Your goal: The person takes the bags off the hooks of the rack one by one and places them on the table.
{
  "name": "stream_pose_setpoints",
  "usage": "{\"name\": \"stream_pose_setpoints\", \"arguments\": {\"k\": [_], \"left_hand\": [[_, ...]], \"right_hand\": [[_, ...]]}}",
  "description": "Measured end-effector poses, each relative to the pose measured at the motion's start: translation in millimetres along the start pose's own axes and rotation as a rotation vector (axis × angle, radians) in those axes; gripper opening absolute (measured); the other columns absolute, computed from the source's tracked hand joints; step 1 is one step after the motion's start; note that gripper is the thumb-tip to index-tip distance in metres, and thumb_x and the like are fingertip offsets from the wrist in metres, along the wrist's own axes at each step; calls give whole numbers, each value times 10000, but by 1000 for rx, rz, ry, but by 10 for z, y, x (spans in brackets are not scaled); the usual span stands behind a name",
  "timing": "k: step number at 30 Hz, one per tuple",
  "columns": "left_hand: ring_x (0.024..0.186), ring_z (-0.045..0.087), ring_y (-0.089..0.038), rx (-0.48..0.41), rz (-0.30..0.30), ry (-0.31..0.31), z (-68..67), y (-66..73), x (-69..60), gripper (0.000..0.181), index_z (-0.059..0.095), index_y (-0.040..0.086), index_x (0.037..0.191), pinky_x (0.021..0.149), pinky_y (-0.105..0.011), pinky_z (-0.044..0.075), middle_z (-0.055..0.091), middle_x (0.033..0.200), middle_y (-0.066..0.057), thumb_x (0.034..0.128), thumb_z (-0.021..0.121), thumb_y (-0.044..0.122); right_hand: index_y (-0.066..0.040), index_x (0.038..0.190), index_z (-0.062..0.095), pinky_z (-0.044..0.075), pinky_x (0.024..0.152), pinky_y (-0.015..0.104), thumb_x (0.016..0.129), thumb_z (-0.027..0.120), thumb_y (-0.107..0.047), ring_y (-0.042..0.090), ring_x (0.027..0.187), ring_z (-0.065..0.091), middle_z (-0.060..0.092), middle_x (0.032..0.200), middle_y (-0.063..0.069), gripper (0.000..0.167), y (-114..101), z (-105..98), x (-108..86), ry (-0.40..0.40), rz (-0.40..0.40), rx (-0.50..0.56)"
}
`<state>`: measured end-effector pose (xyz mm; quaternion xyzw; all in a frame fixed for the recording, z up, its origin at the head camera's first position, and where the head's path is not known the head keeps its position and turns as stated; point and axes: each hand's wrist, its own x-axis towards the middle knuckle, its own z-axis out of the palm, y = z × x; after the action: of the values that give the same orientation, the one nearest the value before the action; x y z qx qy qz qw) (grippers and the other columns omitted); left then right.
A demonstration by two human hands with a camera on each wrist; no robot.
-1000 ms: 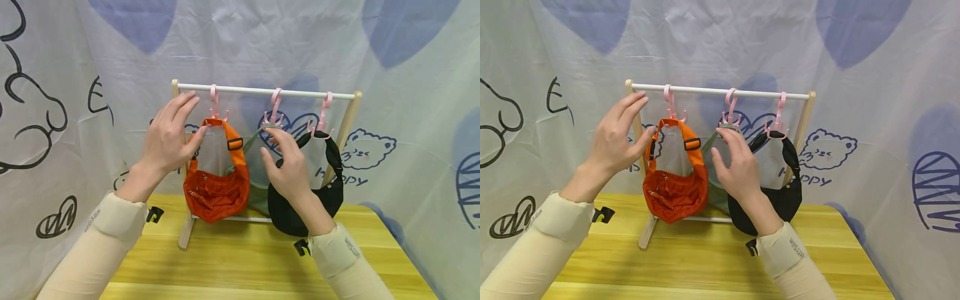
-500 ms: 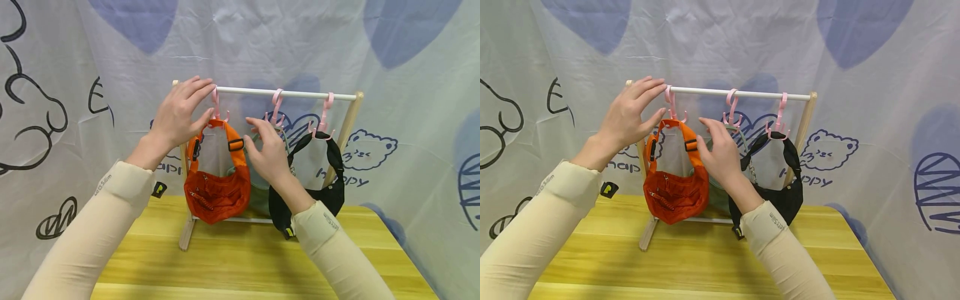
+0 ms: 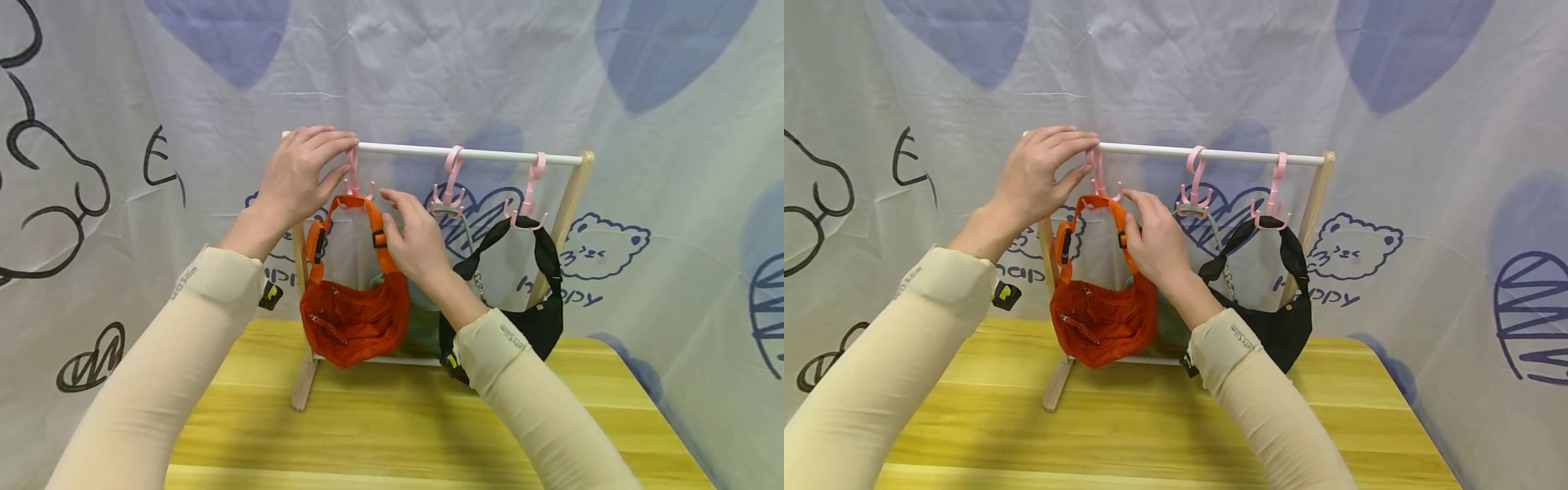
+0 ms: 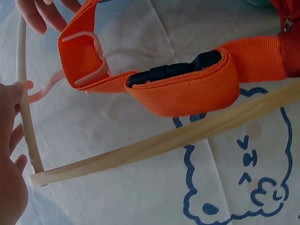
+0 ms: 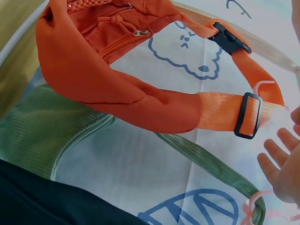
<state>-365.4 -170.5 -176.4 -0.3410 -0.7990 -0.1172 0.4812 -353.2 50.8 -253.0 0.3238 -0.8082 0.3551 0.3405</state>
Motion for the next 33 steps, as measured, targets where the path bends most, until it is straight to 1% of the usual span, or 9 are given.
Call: {"name": "stream_pose_setpoints", "arguments": {"k": [4,8,11,13,17,21,24,29,33], "left_hand": [[1256,606,-340,-60,-28,49,67,2,-9,341,705,57,1326,1157,-430,409,696,1348,-96,990,720,109],[1262,591,-342,-108,-72,81,147,10,-30,331,711,62,1316,1150,-443,408,696,1345,-98,988,717,106],[1257,586,-343,-132,-86,104,172,14,-52,324,714,56,1308,1137,-443,411,697,1343,-101,988,712,110],[1248,588,-347,-149,-84,122,179,11,-60,324,711,46,1304,1132,-439,412,699,1340,-108,986,711,106],[1232,596,-350,-167,-67,148,190,-3,-54,333,700,34,1313,1135,-424,405,698,1339,-118,987,704,102],[1230,597,-348,-167,-63,153,199,-17,-46,332,698,35,1315,1134,-419,398,698,1339,-119,992,698,111],[1229,593,-345,-164,-75,155,206,-20,-54,326,700,39,1312,1132,-413,396,700,1336,-112,994,696,112],[1229,588,-341,-158,-75,158,222,-16,-64,322,695,37,1315,1135,-408,389,702,1333,-107,1001,686,113],[1232,582,-336,-167,-75,165,231,-8,-65,318,692,44,1316,1142,-400,385,703,1330,-99,1005,678,109]], "right_hand": [[-45,1456,571,501,1069,429,1074,546,-126,282,1272,594,604,1437,119,391,6,61,34,-24,28,4],[-51,1459,570,502,1070,426,1075,556,-141,285,1271,596,599,1440,124,395,21,110,49,-38,45,4],[-58,1460,571,509,1065,423,1074,564,-156,289,1267,605,598,1442,123,399,26,151,60,-51,57,-1],[-57,1456,574,518,1056,424,1073,570,-164,293,1258,614,601,1436,123,398,27,176,72,-53,63,-5],[-53,1431,598,539,1006,421,1065,584,-160,286,1184,645,631,1381,128,382,31,216,91,-32,61,-18],[-43,1385,636,550,960,410,1051,602,-135,277,1104,664,667,1305,137,349,50,268,93,11,37,-24],[-37,1368,651,552,968,403,1048,613,-128,280,1108,671,679,1287,137,335,63,305,81,34,28,-16],[-36,1357,665,550,992,401,1045,633,-128,293,1128,675,692,1267,145,327,84,336,59,62,30,-1],[-37,1346,676,555,986,390,1039,646,-119,291,1115,677,699,1248,147,319,90,336,48,76,31,13]]}}
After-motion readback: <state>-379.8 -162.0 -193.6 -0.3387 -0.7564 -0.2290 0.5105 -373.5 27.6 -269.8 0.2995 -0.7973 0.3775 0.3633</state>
